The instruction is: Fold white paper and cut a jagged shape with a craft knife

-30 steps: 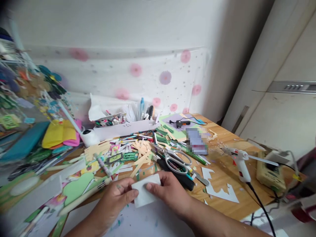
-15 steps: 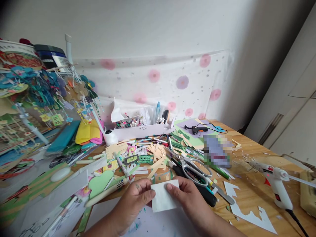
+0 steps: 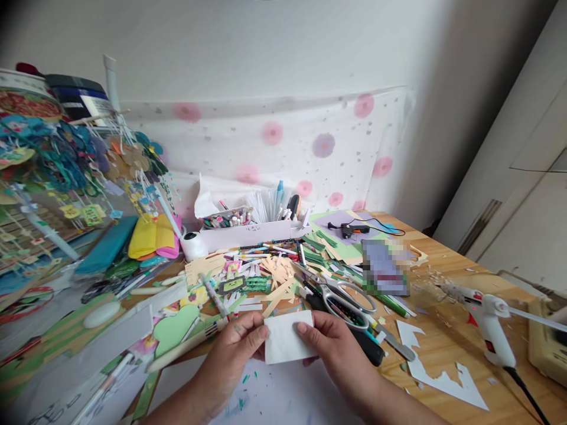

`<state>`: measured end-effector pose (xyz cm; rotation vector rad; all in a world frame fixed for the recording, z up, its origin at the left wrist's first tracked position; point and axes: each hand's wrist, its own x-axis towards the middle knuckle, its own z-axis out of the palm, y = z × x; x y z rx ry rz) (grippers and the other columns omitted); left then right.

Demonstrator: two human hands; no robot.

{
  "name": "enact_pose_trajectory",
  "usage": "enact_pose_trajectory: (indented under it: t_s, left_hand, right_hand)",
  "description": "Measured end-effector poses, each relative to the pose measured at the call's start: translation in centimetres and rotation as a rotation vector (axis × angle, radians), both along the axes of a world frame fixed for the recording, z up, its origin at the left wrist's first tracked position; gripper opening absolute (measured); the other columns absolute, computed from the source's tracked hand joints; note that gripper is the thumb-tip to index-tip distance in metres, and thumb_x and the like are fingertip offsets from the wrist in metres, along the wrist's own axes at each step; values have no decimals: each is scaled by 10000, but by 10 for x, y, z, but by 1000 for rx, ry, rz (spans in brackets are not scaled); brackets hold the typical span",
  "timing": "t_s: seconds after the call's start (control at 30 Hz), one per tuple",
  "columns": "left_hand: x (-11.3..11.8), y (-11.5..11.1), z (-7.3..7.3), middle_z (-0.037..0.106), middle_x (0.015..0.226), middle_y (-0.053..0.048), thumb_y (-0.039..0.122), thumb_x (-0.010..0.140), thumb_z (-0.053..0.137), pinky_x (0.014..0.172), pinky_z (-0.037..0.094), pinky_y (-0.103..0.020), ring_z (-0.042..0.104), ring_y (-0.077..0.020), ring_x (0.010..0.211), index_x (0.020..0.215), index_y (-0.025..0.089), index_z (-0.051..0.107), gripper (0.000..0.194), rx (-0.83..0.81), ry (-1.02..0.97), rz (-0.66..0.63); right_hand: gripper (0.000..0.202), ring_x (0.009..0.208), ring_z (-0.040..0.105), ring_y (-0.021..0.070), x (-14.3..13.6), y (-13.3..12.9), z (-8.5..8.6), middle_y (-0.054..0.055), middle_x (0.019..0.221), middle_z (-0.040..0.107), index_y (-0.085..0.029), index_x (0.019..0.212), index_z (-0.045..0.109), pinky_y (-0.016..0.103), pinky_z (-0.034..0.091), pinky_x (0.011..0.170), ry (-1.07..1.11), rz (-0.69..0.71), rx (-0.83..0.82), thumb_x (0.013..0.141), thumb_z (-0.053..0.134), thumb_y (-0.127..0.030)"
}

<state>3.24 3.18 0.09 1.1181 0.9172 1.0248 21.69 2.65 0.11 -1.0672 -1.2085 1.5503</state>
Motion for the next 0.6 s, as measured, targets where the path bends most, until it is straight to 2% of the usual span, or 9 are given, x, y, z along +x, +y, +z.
enact_pose_trajectory:
  t_s: [0.2, 0.6]
  left_hand:
    - [1, -1, 3, 533, 601, 22, 412, 710, 706, 593, 428, -245, 518, -131, 595, 650, 161, 519, 318, -34, -63, -1]
    - [1, -2, 5, 534, 579, 25, 453, 694, 716, 567, 425, -245, 516, -128, 566, 675, 163, 546, 338, -62, -112, 34]
  right_hand:
    - [419, 587, 484, 123, 1, 0, -1, 27, 654, 566, -113, 753, 670, 235, 405, 525, 0, -2, -2, 717, 683, -530]
    - [393, 579, 480, 117, 1, -1, -1, 19, 638, 566, -123, 737, 669, 225, 402, 521, 21, 20, -14, 733, 674, -516]
